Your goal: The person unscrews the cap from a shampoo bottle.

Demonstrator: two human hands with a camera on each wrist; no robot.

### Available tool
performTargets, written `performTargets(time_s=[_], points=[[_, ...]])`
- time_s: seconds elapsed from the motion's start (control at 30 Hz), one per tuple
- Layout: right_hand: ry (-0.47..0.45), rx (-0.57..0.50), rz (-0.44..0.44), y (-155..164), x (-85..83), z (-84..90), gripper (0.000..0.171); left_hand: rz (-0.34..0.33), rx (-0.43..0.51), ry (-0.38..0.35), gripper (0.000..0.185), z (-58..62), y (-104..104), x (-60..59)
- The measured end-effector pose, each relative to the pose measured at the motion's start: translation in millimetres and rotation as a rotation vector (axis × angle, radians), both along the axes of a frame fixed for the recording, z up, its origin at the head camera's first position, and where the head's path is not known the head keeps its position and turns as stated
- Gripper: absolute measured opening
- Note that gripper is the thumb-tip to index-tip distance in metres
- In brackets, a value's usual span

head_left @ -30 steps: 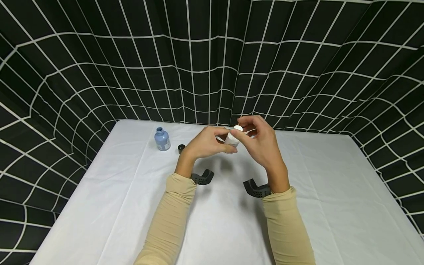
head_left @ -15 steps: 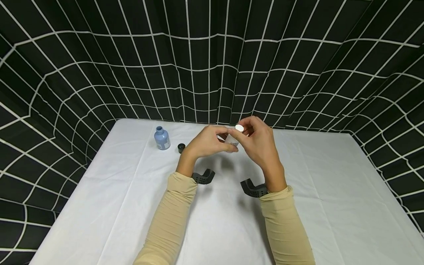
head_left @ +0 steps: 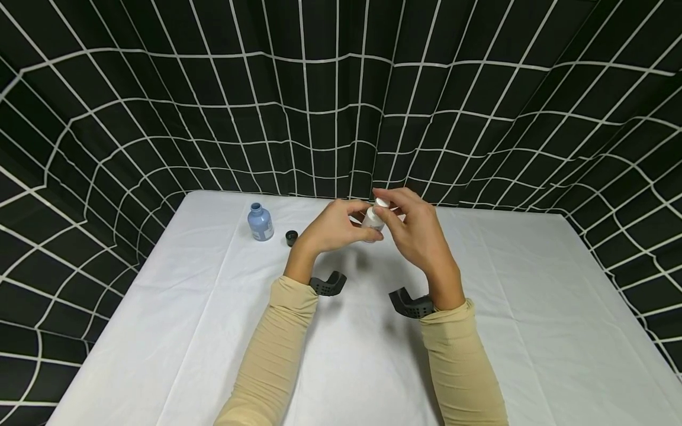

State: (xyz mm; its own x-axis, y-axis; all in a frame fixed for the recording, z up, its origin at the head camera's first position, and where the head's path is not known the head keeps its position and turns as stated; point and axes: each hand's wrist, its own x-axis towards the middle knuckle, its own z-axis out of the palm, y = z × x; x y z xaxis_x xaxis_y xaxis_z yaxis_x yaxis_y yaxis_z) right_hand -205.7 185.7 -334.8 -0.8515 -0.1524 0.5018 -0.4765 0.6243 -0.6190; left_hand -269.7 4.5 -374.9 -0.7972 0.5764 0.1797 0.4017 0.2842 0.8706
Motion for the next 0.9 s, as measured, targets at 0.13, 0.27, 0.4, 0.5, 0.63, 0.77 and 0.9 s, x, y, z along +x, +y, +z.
performTargets(time_s=[0.13, 0.27, 0.4, 0.5, 0.63, 0.77, 0.9], points=[[-0.015, 0.007, 0.027, 0.7, 1.9, 2.1, 0.030, 0.005, 0.006, -0.008, 0.033, 0.5, 0.3, -0.5], [-0.045, 0.015, 0.036, 1.5, 2.8, 3.6, 0.032, 0.007, 0.004, -0.017, 0.033, -0.2, 0.8, -1.0], [-0.037, -0.009, 0.035, 1.9, 2.8, 3.0, 0.035, 0.013, -0.012, -0.018, 0.033, -1.3, 1.2, -1.2], [0.015, -0.052, -0.016, 0.7, 1.6, 1.6, 0.035, 0.009, -0.018, -0.016, 0.034, -1.5, 1.6, -0.9], [0.052, -0.095, -0.106, -0.4, -1.1, 0.1, 0.031, -0.004, -0.017, -0.018, 0.033, -0.6, 2.5, 0.2], [0.019, -0.071, -0.159, -0.3, -2.9, -0.9, 0.031, 0.002, -0.034, -0.009, 0.035, -0.5, 2.9, 1.0], [-0.006, -0.041, -0.191, -0.5, -3.7, -2.0, 0.029, 0.005, -0.042, -0.009, 0.040, -1.7, 3.1, 0.8]])
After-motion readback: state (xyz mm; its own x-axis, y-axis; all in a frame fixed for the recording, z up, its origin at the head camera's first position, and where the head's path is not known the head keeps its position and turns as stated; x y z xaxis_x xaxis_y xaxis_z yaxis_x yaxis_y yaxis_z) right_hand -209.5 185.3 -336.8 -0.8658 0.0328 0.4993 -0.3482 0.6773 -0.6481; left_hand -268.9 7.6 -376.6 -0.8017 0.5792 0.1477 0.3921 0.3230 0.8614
